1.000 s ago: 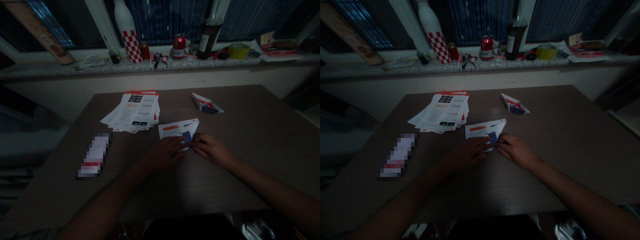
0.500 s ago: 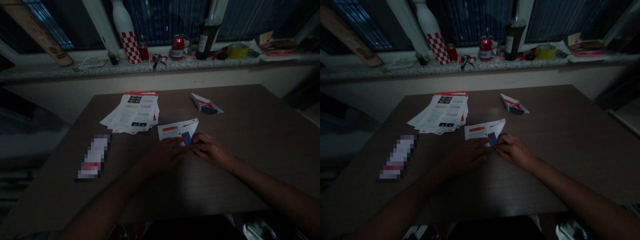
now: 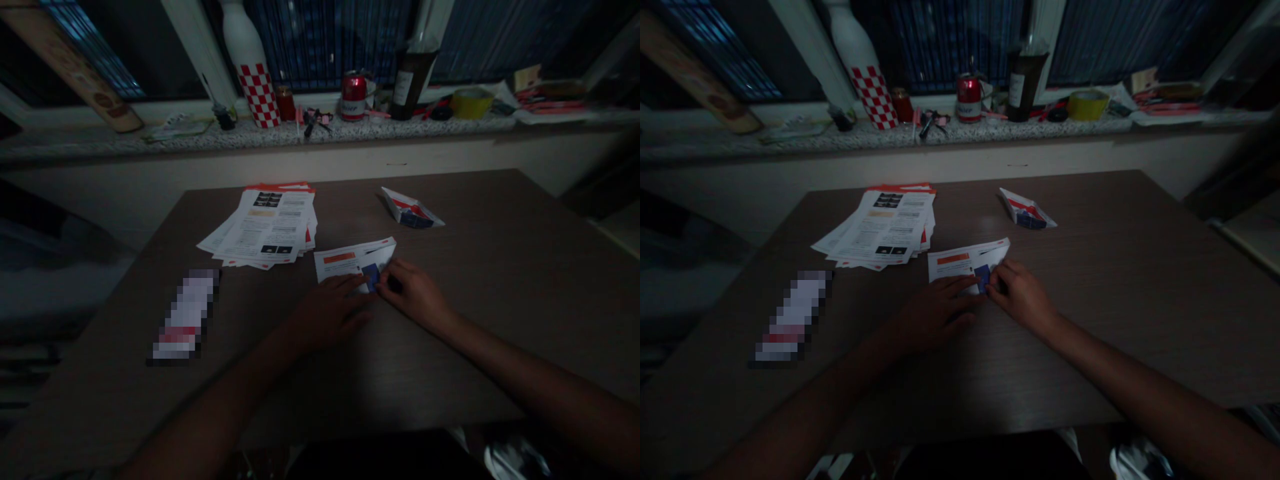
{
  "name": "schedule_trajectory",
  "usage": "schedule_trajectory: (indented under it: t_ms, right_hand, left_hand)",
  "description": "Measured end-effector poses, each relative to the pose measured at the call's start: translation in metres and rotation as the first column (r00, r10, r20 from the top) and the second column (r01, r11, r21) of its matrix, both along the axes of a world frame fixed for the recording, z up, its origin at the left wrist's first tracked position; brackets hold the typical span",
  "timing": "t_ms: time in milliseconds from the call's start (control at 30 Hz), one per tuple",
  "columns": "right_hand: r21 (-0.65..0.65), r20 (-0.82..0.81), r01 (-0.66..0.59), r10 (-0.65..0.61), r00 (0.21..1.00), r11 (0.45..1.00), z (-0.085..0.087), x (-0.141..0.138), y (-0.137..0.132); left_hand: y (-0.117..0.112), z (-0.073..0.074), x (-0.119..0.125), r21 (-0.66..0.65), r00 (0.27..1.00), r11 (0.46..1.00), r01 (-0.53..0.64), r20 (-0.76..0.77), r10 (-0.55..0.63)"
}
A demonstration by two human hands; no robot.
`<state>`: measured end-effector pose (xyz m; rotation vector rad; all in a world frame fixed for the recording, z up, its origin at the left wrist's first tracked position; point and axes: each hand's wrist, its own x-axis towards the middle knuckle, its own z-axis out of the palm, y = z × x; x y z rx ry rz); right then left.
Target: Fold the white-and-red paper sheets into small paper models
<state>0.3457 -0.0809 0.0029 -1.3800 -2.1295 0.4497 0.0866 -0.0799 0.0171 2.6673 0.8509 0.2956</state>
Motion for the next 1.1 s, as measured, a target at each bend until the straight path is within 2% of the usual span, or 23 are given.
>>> schedule_trajectory:
  t_ms: [533,733,967,1100]
  right_hand:
    - [0.011,-0.017,0.007,-0.006,1.0,1.0,-0.001,0.001,0.001]
    - [0.061,0.049,0.042,-0.045,0.998,0.997,-0.002,0.017,0.024]
    - [0.136,0.064,0.146,-0.156,0.986,0.98,-0.008,0.041,0.059]
    - [0.135,0.056,0.216,-0.225,0.973,0.967,-0.01,0.055,0.076]
  left_hand:
    - [-0.001,-0.003,0.003,0.021,1.0,0.999,-0.026,0.012,0.026]
    - [0.0,0.001,0.004,0.007,1.0,1.0,-0.03,0.003,0.03]
    - [0.0,-0.001,0.004,0.006,1.0,1.0,-0.028,0.001,0.028]
    - [-0.001,-0.001,0.003,-0.004,1.0,1.0,-0.03,0.002,0.03]
